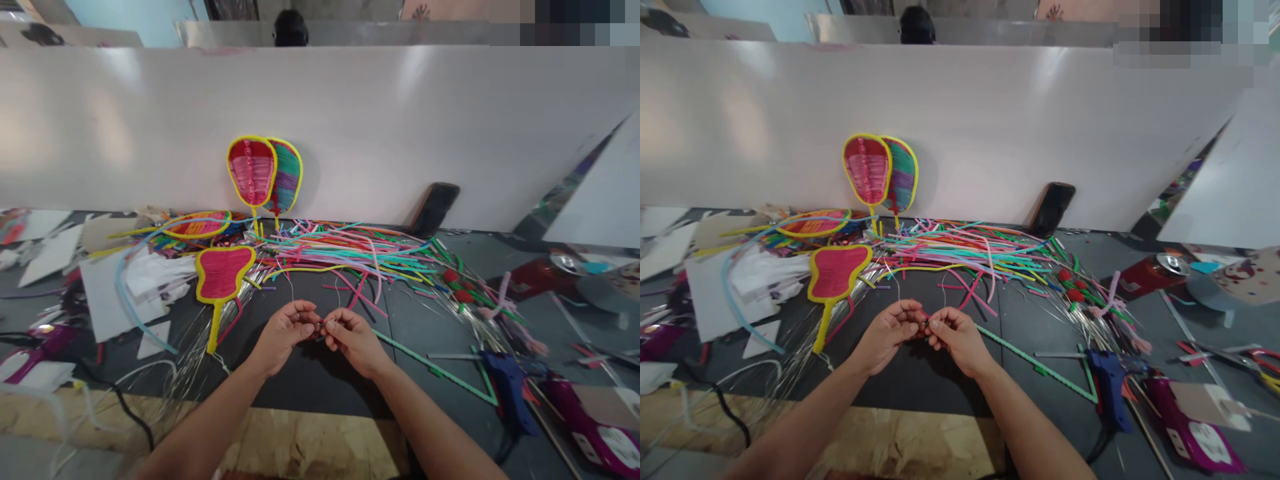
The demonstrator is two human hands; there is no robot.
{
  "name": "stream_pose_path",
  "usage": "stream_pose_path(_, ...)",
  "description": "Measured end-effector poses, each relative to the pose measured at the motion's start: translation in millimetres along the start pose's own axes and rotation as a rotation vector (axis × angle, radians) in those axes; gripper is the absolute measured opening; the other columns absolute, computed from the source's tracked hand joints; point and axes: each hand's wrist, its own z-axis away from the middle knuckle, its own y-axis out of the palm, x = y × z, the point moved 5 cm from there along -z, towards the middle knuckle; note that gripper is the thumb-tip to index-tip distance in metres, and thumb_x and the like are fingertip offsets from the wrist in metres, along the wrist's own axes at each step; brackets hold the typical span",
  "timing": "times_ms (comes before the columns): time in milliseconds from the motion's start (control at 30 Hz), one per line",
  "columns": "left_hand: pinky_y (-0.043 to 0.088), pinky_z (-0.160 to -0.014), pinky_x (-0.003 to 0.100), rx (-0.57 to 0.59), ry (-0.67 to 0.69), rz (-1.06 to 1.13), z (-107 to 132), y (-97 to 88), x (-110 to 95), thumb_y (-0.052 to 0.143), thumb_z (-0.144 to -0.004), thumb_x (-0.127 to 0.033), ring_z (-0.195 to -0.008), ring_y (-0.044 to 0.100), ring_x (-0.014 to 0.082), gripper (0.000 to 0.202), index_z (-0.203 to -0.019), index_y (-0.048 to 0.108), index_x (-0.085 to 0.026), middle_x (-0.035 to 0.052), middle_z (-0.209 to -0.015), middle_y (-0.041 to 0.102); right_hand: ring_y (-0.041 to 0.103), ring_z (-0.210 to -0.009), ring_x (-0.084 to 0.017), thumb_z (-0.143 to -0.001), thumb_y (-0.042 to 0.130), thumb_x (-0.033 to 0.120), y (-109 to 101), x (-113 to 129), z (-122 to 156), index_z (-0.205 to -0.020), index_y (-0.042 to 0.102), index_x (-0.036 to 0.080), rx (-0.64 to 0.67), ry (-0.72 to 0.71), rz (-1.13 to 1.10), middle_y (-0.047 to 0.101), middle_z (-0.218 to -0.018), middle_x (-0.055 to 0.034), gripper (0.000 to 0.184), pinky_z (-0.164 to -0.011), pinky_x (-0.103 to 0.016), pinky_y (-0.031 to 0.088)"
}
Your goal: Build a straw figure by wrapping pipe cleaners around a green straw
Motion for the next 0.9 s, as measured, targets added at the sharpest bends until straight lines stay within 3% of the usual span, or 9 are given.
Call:
stream_pose_path(400,0.049,-0.072,0.027,-0.05,0.095,-0.126,-2.0,-1.7,1.8,0.072,-0.069,-0.018,-0.068,0.064,0.013,0.034,-0.1,0.057,-0.018,-0.0016,-0.073,0.065,0.054,-0.048,-0.005,-0.066,0.077,0.034,0.2,-8.5,-2.0,-0.073,0.059,0.016,-0.017,0.041,-0.104,0.065,-0.064,0.0013,0.026,-0.047,-0.016,0.04)
stream_pose_path(700,0.048,-0.072,0.026,-0.067,0.066,-0.06,-0.7,1.4,1.2,0.076,-0.065,-0.02,-0.069,0.065,0.0135,0.045,-0.104,0.054,-0.018,-0.0006,-0.076,0.066,0.058,-0.052,-0.006,-0.065,0.078,0.033,-0.9,-8.2,-2.4,-0.074,0.059,0.017,-0.046,0.041,-0.084,0.066,-0.067,0.0013,0.027,-0.05,-0.017,0.044)
stream_pose_path(900,0.047,-0.064,0.023,-0.119,0.035,-0.088,-0.4,2.8,2.5,0.074,-0.067,-0.022,-0.063,0.063,0.0125,0.042,-0.102,0.052,-0.018,-0.0035,-0.065,0.062,0.059,-0.053,-0.007,-0.064,0.079,0.033,0.5,-10.4,-2.9,-0.075,0.06,0.017,-0.054,0.034,-0.075,0.066,-0.067,0.001,0.027,-0.05,-0.017,0.044)
